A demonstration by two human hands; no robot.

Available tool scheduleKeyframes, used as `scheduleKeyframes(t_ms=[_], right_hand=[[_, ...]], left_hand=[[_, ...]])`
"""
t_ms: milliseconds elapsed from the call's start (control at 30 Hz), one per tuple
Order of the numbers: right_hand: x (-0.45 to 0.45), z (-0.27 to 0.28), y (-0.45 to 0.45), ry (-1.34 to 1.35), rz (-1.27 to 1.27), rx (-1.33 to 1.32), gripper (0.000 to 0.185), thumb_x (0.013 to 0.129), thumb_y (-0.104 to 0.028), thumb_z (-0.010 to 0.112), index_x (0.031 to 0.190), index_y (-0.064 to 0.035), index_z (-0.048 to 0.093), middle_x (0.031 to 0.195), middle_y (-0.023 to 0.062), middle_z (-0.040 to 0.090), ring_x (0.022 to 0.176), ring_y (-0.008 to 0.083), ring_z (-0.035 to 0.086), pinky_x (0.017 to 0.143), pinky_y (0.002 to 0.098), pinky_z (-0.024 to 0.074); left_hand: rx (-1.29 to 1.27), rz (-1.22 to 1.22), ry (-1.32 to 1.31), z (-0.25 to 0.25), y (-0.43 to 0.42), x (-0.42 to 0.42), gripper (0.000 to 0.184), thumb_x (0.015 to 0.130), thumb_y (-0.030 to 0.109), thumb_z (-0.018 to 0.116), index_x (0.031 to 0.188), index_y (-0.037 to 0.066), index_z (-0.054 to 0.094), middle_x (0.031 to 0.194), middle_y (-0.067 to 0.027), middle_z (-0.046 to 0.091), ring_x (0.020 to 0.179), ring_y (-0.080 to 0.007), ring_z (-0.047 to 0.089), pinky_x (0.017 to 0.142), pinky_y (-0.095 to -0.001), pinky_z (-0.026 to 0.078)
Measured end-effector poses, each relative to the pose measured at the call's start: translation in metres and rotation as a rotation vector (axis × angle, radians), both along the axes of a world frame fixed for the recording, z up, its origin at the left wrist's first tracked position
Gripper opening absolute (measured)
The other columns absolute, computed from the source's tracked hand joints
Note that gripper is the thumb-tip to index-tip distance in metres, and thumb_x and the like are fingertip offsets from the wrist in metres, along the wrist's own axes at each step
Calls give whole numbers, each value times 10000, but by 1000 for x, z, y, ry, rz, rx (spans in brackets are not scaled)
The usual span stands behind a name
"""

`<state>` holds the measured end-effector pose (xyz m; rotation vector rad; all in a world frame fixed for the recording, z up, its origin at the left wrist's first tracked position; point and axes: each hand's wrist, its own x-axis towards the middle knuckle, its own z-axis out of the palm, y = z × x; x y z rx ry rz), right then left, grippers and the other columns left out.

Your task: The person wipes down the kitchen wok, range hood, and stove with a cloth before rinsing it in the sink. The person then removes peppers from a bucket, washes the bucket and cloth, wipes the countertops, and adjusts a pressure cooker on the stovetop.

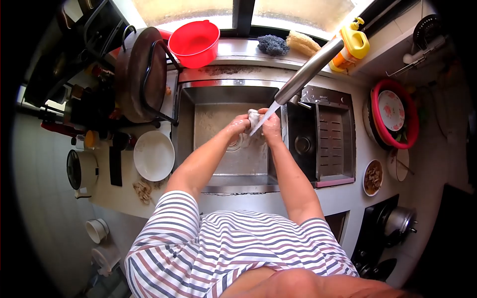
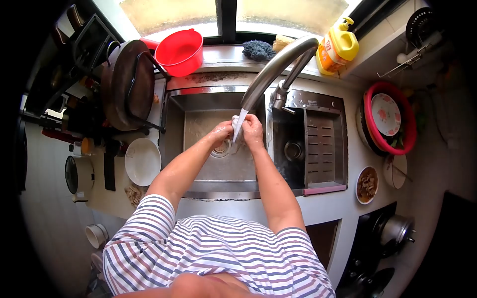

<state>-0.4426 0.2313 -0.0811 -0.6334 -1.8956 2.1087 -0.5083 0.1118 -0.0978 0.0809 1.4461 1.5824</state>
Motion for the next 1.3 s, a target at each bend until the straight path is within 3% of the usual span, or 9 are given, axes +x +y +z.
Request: scheduleKeyframes(t_ms=[200,400,533,600,733,867,967,1133,1300], right_hand=[[7,31,14,-288,518,106,513,672,-169,683,1108,2,473,948,73,561,830,124,546,716,262,451],[-9,42,-3,-213,504,562,307,718,-179,655,958,-6,572,847,21,614,782,111,563,706,254,459],[-8,49,-3,118,248,397,273,780,-180,629,992,-25,557,885,49,608,729,134,587,588,260,494],[1,105,-14,-129,97,-140,264,792,-134,600,1024,-28,535,886,53,592,700,162,599,451,251,501],[1,104,-18,-10,44,-187,277,789,-136,598,1031,-23,523,883,58,584,675,167,603,377,253,492],[3,52,9,-39,-9,698,256,767,-101,566,1001,1,563,822,135,631,727,249,618,625,352,502],[10,26,6,-112,-48,862,277,740,-134,533,992,-21,553,849,188,614,807,356,587,733,394,468],[-4,-19,12,16,166,-393,317,912,-339,462,982,-54,582,878,27,587,775,100,544,691,250,447],[18,-13,-11,-231,31,-578,489,898,-464,408,1149,-58,511,1009,59,579,919,167,560,754,295,471]], left_hand=[[89,7,144,44,-33,-23,197,762,83,551,936,2,595,854,-31,601,775,-97,551,705,-232,453],[208,-45,451,75,-33,-26,306,757,70,583,1061,41,562,913,-1,551,837,-78,503,774,-217,418],[65,-123,495,28,-49,-21,522,700,40,574,1208,55,454,1122,-77,504,1067,-164,467,906,-287,387],[85,-232,541,36,-45,10,639,631,-24,562,1249,47,414,1171,-86,503,1136,-200,440,958,-303,343],[-225,-283,428,6,-25,41,484,662,94,661,1125,84,517,1047,-110,600,971,-257,570,818,-349,442],[-514,-176,720,15,-27,36,330,686,101,630,1005,73,550,953,-151,613,857,-334,586,746,-403,457],[-471,-50,1094,43,-19,36,220,713,101,577,919,61,511,895,-180,581,827,-386,559,724,-469,445],[-260,-20,1165,64,11,34,210,713,113,591,901,60,513,876,-191,583,814,-391,560,705,-460,452],[-182,207,843,78,12,7,228,632,70,606,856,30,579,743,-110,600,703,-201,582,671,-302,474]])
